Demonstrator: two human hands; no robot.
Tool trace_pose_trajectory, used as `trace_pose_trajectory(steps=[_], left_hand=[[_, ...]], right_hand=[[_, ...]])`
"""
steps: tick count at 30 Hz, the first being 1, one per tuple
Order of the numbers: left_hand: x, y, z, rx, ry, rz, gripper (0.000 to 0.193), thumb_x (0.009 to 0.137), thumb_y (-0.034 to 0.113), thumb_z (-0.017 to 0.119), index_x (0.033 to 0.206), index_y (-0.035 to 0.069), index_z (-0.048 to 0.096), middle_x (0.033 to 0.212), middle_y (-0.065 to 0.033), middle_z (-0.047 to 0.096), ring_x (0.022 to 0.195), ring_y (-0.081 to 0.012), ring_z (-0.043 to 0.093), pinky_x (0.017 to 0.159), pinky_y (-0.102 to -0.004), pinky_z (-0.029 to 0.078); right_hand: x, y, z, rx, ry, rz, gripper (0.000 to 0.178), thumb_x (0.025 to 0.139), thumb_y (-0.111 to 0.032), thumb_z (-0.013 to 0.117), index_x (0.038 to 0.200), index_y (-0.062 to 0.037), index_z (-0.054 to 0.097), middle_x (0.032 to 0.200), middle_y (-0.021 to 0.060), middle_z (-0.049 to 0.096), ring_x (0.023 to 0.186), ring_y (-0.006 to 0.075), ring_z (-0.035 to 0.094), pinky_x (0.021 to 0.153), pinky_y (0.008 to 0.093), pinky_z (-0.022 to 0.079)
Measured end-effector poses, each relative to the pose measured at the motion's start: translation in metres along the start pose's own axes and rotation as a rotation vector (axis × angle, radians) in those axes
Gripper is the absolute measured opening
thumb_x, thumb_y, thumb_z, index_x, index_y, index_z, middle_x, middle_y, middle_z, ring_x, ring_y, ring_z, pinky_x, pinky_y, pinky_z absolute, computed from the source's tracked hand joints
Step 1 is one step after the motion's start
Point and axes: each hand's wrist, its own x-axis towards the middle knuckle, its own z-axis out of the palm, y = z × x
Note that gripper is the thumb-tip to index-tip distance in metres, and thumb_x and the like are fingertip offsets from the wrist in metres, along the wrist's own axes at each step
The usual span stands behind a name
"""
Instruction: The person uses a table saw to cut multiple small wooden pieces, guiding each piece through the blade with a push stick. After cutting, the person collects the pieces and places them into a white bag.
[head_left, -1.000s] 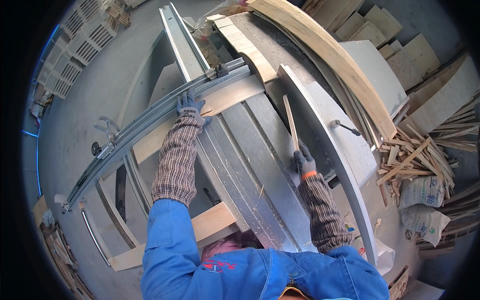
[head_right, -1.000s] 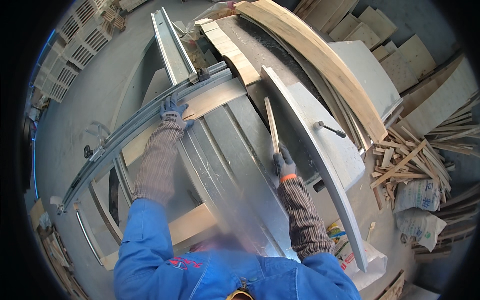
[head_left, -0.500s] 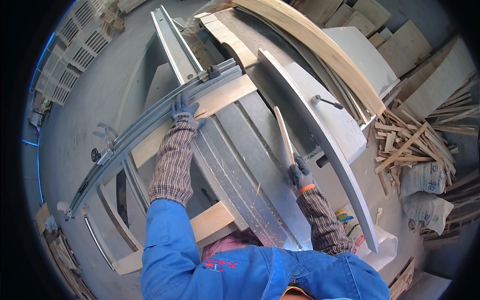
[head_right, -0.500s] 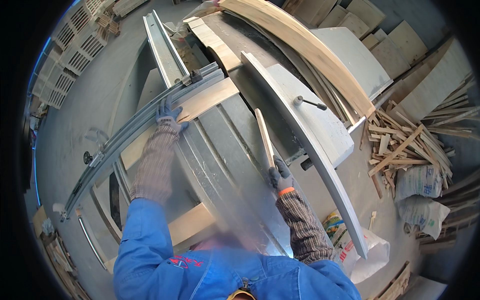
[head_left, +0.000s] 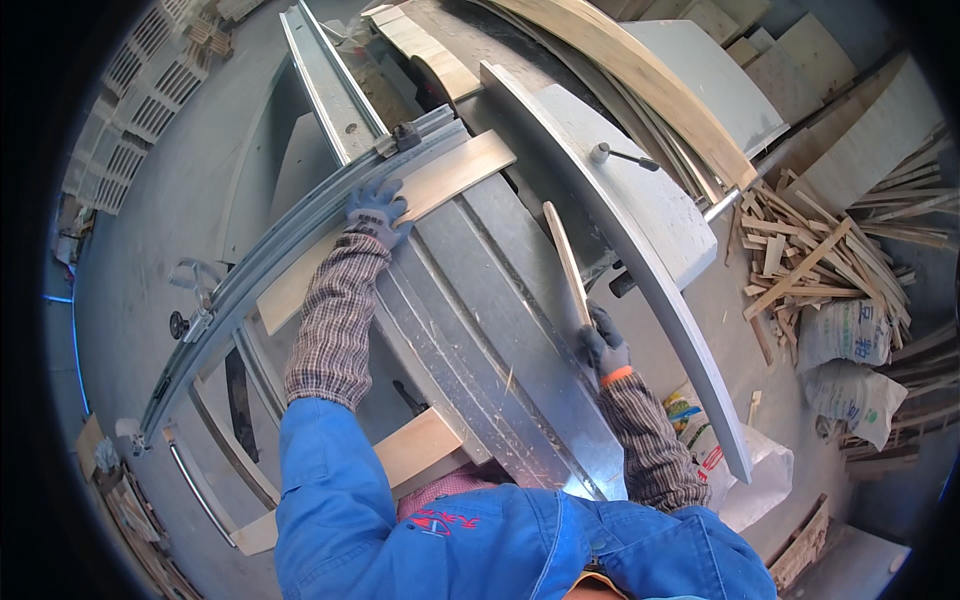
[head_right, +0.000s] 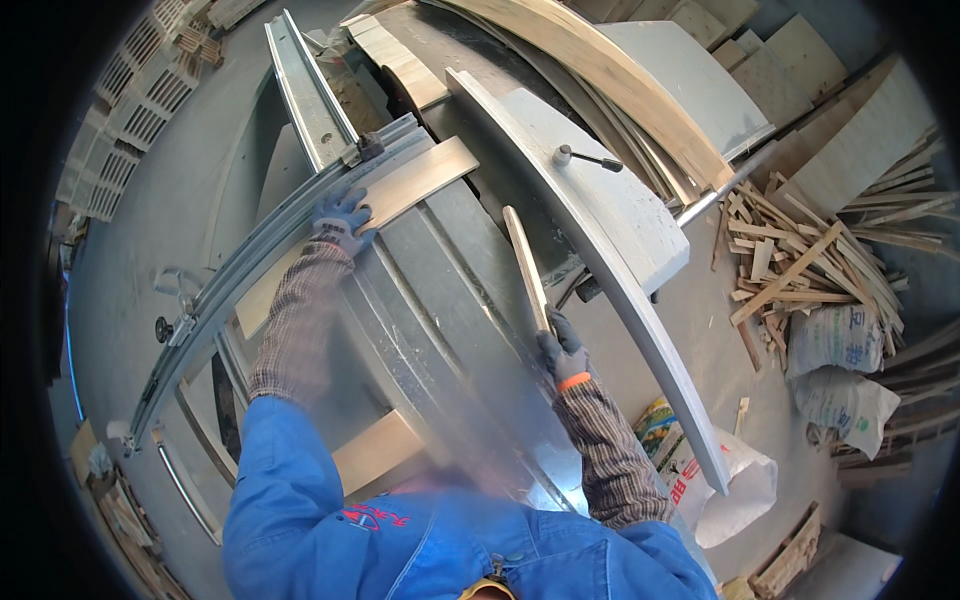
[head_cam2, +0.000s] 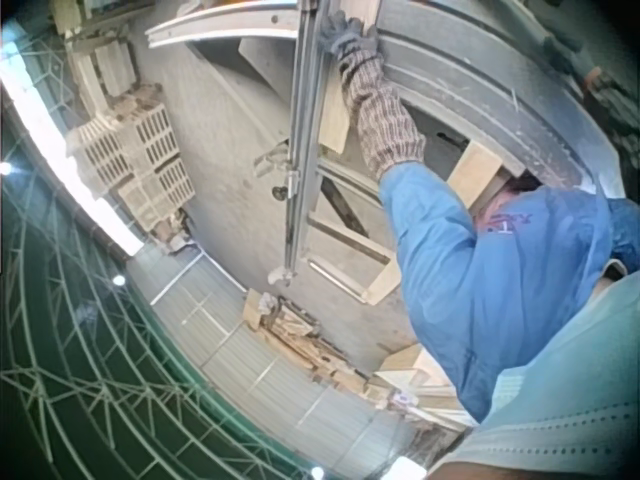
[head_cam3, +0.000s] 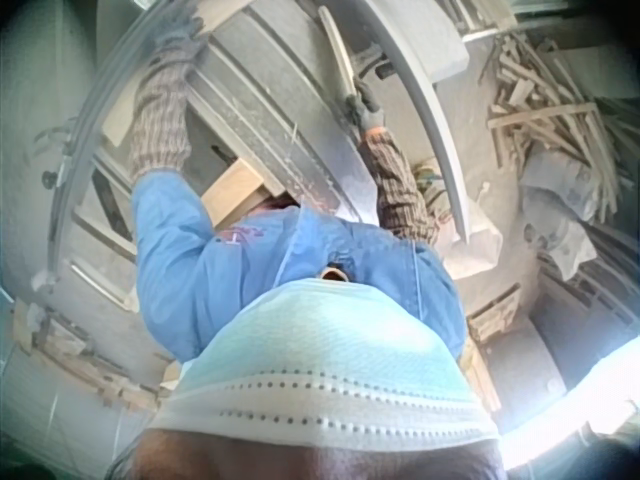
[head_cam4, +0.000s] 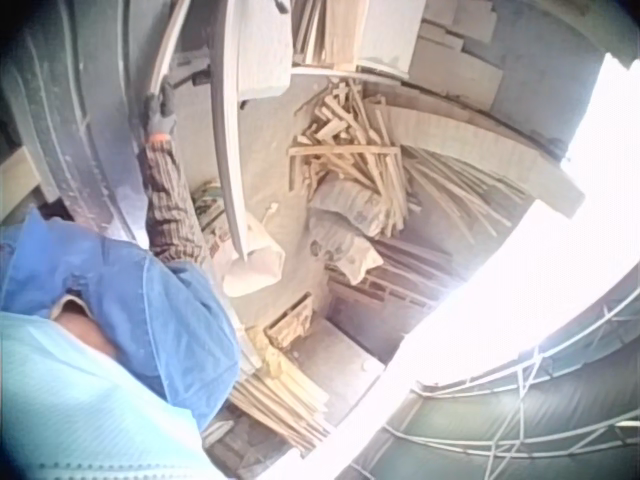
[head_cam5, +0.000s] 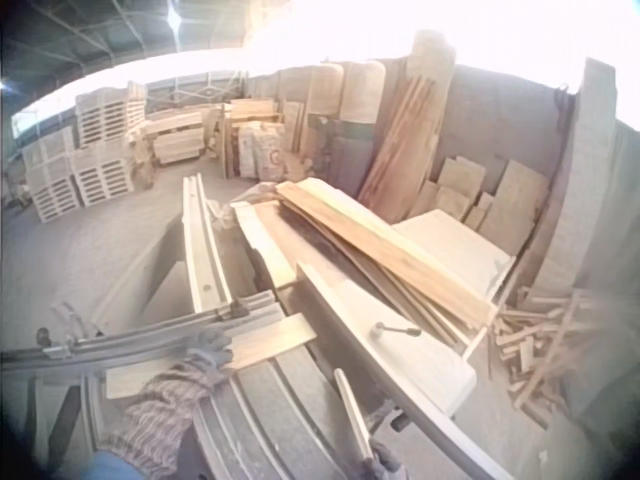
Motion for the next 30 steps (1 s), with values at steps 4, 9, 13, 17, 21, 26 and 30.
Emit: trace_pose_trajectory(steps=[4,9,13,17,21,26,30], left_hand=[[0.036,0.045,-0.011,0.057,-0.007,0.022,0.034,0.092,0.043,0.059,0.119,0.025,0.069,0.151,0.0014,0.046,0.144,-0.0232,0.032,0.122,-0.0500,0.014],[0.037,0.059,-0.020,-0.003,-0.040,-0.176,0.044,0.089,0.047,0.065,0.128,0.027,0.064,0.155,-0.0004,0.039,0.147,-0.0245,0.027,0.122,-0.0535,0.009],[0.028,0.079,-0.046,-0.102,-0.080,-0.560,0.076,0.080,0.064,0.069,0.146,0.034,0.048,0.161,-0.0083,0.024,0.150,-0.0287,0.015,0.123,-0.0532,0.004],[0.026,0.072,-0.044,-0.160,-0.075,-0.639,0.086,0.074,0.071,0.070,0.149,0.038,0.044,0.165,-0.0118,0.012,0.153,-0.0305,0.003,0.123,-0.0531,0.001],[0.029,0.068,-0.051,-0.143,-0.150,-0.568,0.081,0.075,0.071,0.069,0.147,0.038,0.047,0.167,-0.0115,0.006,0.154,-0.0309,0.001,0.123,-0.0529,-0.001],[0.033,0.058,-0.035,-0.115,-0.114,-0.553,0.078,0.077,0.073,0.066,0.144,0.037,0.052,0.166,-0.0133,0.006,0.153,-0.0322,0.000,0.123,-0.0543,-0.002],[0.043,0.044,-0.034,-0.118,-0.124,-0.535,0.078,0.077,0.075,0.063,0.143,0.036,0.053,0.166,-0.0151,0.006,0.153,-0.0331,-0.001,0.122,-0.0551,-0.004]], right_hand=[[0.009,0.015,-0.004,-0.083,0.036,-0.078,0.054,0.094,-0.014,0.064,0.146,-0.0133,0.052,0.126,0.0030,0.062,0.092,0.0103,0.057,0.081,0.0255,0.047],[0.010,0.006,0.001,0.023,0.003,-0.120,0.056,0.092,-0.016,0.067,0.146,-0.0135,0.052,0.122,0.0021,0.064,0.084,0.0066,0.054,0.067,0.0227,0.043],[0.019,-0.025,0.011,0.088,-0.033,-0.016,0.056,0.091,-0.018,0.063,0.145,-0.0140,0.052,0.091,0.0005,0.062,0.062,0.0066,0.047,0.055,0.0230,0.039],[0.050,-0.061,0.033,0.162,-0.067,0.024,0.057,0.090,-0.017,0.059,0.146,-0.0124,0.051,0.076,0.0029,0.057,0.050,0.0098,0.046,0.045,0.0255,0.035],[0.088,-0.080,0.045,0.154,-0.072,0.067,0.054,0.091,-0.018,0.058,0.145,-0.0158,0.052,0.072,0.0022,0.056,0.047,0.0105,0.046,0.042,0.0262,0.035],[0.101,-0.082,0.051,0.146,-0.075,0.077,0.052,0.092,-0.018,0.057,0.144,-0.0191,0.054,0.070,0.0025,0.056,0.045,0.0105,0.045,0.041,0.0265,0.035],[0.109,-0.089,0.063,0.146,-0.066,0.083,0.052,0.091,-0.017,0.057,0.144,-0.0187,0.054,0.068,0.0025,0.056,0.044,0.0103,0.045,0.040,0.0261,0.034]])
